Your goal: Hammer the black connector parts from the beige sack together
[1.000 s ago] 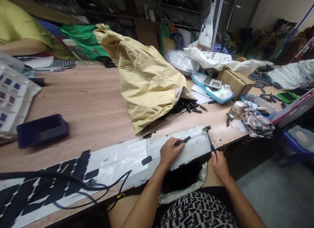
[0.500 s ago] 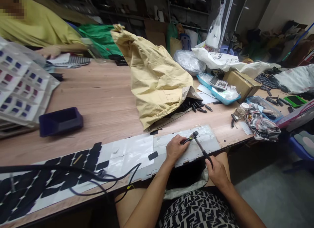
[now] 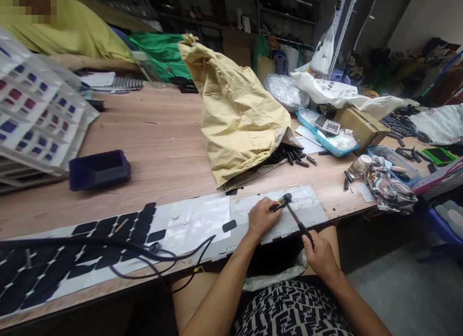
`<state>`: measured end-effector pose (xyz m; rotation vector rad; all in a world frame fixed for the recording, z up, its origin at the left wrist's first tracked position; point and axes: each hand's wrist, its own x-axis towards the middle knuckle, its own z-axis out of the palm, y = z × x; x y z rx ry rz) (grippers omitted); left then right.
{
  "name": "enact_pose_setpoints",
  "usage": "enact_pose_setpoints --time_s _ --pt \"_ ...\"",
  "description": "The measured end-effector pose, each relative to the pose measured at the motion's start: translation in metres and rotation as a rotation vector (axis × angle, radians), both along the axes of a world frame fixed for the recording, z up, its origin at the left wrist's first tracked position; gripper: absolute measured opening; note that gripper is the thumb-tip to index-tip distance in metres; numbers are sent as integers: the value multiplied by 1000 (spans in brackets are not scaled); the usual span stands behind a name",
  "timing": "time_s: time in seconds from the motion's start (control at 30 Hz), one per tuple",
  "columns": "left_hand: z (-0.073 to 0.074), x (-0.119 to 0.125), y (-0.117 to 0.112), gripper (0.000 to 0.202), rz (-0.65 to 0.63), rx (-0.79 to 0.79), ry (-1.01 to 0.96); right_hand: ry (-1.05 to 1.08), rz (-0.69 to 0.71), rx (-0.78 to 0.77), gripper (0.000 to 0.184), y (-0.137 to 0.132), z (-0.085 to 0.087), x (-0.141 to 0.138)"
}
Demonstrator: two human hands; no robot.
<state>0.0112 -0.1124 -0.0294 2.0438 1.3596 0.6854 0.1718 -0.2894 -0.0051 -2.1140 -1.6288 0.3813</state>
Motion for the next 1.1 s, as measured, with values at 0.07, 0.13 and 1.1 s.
enact_pose_setpoints --time_s 0.07,0.13,1.1 --pt "1 0 0 17 2 -8 0 -27 7 -31 35 0 -2 0" --pt "2 0 0 17 5 -16 3 -23 3 -49 35 0 -4 0" --pt "9 -26 -57 27 -371 67 -67 -111 -266 18 45 6 -39 55"
